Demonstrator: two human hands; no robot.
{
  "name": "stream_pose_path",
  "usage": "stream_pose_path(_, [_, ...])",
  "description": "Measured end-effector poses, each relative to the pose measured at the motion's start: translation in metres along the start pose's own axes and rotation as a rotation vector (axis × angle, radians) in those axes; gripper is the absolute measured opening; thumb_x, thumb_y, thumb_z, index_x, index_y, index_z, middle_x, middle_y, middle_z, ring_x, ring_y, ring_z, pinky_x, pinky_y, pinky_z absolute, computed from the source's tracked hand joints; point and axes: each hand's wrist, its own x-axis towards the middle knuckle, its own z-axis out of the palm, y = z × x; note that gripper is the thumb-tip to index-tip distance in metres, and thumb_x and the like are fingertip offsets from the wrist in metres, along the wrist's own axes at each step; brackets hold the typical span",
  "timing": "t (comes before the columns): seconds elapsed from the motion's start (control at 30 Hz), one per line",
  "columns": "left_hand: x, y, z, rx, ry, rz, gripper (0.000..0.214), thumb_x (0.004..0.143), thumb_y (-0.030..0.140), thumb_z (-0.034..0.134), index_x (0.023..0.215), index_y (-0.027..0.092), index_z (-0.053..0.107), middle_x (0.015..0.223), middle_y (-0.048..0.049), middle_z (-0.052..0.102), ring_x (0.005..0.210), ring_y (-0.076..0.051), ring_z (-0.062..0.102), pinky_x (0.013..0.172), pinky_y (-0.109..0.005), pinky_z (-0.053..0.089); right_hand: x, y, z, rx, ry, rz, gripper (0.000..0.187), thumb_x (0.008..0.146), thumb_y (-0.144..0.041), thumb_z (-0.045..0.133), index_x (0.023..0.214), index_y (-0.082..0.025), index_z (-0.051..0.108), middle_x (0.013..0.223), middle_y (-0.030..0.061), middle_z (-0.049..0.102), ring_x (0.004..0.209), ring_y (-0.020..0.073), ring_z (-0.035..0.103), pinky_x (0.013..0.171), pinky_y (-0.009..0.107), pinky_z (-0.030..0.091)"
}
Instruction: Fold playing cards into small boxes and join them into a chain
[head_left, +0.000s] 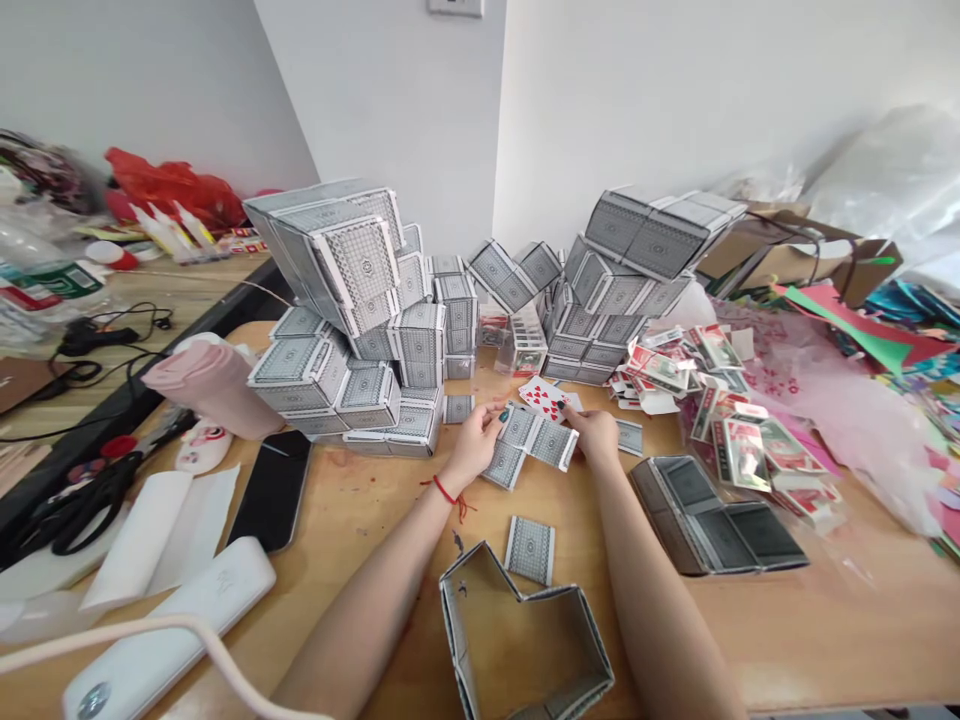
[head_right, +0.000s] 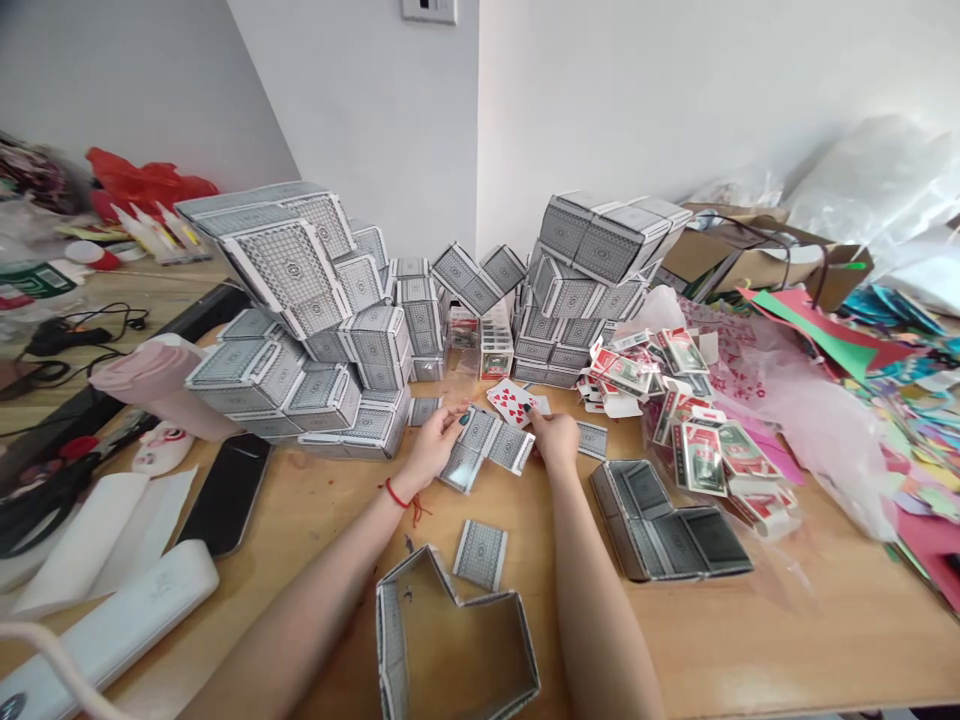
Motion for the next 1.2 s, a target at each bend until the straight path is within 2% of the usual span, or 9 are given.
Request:
stream_pose_path(0.13, [-0.002, 0.0, 0.002, 0.054, -0.002, 0.045, 0.023, 0.077, 0.022, 0.05, 0.099, 0.016, 0.055, 0.1, -0.0083, 0.059, 0.09, -0.016, 0.055, 0.079, -0.029, 0.042, 0.001, 0.005, 0.0, 0.172, -0.046, 0.032, 0.027, 0.064, -0.037, 0.058, 0.047, -0.016, 0.057, 0.034, 0.0011, 0.053, 0.027, 0.013, 0.045, 0.032, 0.023, 0.032])
stream_pose_path(0.27, [-0.007, -0.001, 0.004, 0.112, -0.075, 0.05, 0.044, 0.066, 0.025, 0.063, 0.108, 0.016, 0.052, 0.09, -0.0069, 0.061, 0.079, -0.017, 0.058, 0.072, -0.03, 0.045, -0.003, 0.011, -0.004, 0.423, -0.135, 0.014, 0.024, 0.062, -0.032, 0.059, 0.045, -0.017, 0.05, 0.035, -0.0013, 0.052, 0.024, 0.0086, 0.039, 0.027, 0.021, 0.029])
stream_pose_path(0.37, [-0.007, -0.001, 0.003, 0.142, -0.045, 0.056, 0.034, 0.069, 0.024, 0.06, 0.102, 0.016, 0.056, 0.092, -0.0079, 0.062, 0.081, -0.018, 0.058, 0.075, -0.031, 0.044, -0.005, 0.015, -0.007, 0.594, -0.208, 0.013, 0.023, 0.061, -0.03, 0.06, 0.046, -0.017, 0.048, 0.033, -0.003, 0.048, 0.024, 0.0074, 0.037, 0.025, 0.019, 0.024])
stream_pose_path(0.43, [-0.005, -0.001, 0.001, 0.114, 0.017, 0.049, 0.022, 0.073, 0.023, 0.054, 0.093, 0.016, 0.058, 0.093, -0.0077, 0.062, 0.085, -0.019, 0.057, 0.078, -0.032, 0.042, -0.007, 0.017, -0.008, 0.711, -0.18, -0.004, 0.024, 0.062, -0.031, 0.06, 0.048, -0.017, 0.047, 0.031, -0.005, 0.044, 0.024, 0.0068, 0.034, 0.024, 0.019, 0.021])
stream_pose_path(0.57, [-0.002, 0.001, 0.0, -0.184, 0.141, -0.056, 0.017, 0.074, 0.02, 0.05, 0.09, 0.017, 0.051, 0.09, -0.0043, 0.06, 0.084, -0.016, 0.056, 0.075, -0.03, 0.044, -0.01, 0.021, -0.005, 0.963, -0.018, -0.048, 0.022, 0.063, -0.031, 0.06, 0.055, -0.018, 0.044, 0.034, -0.008, 0.042, 0.026, 0.0051, 0.032, 0.025, 0.017, 0.022])
stream_pose_path(0.73, [-0.006, 0.009, 0.003, -0.479, 0.093, -0.075, 0.052, 0.064, 0.008, 0.056, 0.109, 0.025, 0.036, 0.102, -0.0017, 0.055, 0.086, -0.014, 0.056, 0.071, -0.027, 0.045, -0.013, 0.024, -0.005, 1.093, -0.02, -0.124, 0.02, 0.064, -0.032, 0.062, 0.066, -0.019, 0.047, 0.042, -0.0068, 0.05, 0.031, 0.0053, 0.04, 0.03, 0.016, 0.031])
stream_pose_path(0.83, [-0.007, 0.012, 0.003, -0.423, 0.094, -0.022, 0.053, 0.062, 0.008, 0.057, 0.11, 0.024, 0.04, 0.11, -0.0033, 0.053, 0.092, -0.014, 0.054, 0.071, -0.024, 0.044, -0.019, 0.025, -0.009, 1.088, -0.136, -0.171, 0.022, 0.064, -0.033, 0.062, 0.072, -0.019, 0.048, 0.048, -0.0046, 0.055, 0.034, 0.0065, 0.044, 0.032, 0.016, 0.034])
stream_pose_path(1.0, [-0.001, 0.008, 0.0, -0.47, 0.207, -0.06, 0.015, 0.066, 0.017, 0.054, 0.08, 0.017, 0.048, 0.089, -0.002, 0.06, 0.075, -0.012, 0.057, 0.062, -0.023, 0.043, -0.039, 0.02, -0.011, 0.992, -0.491, -0.155, 0.022, 0.067, -0.036, 0.06, 0.07, -0.019, 0.046, 0.054, -0.0033, 0.056, 0.033, 0.0078, 0.045, 0.028, 0.018, 0.032])
stream_pose_path(1.2, [0.004, 0.007, -0.004, -0.612, 0.325, -0.111, 0.016, 0.062, 0.014, 0.053, 0.074, 0.018, 0.044, 0.087, -0.0005, 0.063, 0.084, -0.015, 0.06, 0.07, -0.025, 0.044, -0.062, 0.009, -0.007, 0.82, -0.837, -0.119, 0.026, 0.063, -0.036, 0.066, 0.072, -0.017, 0.05, 0.061, -0.0002, 0.059, 0.046, 0.012, 0.056, 0.033, 0.019, 0.041])
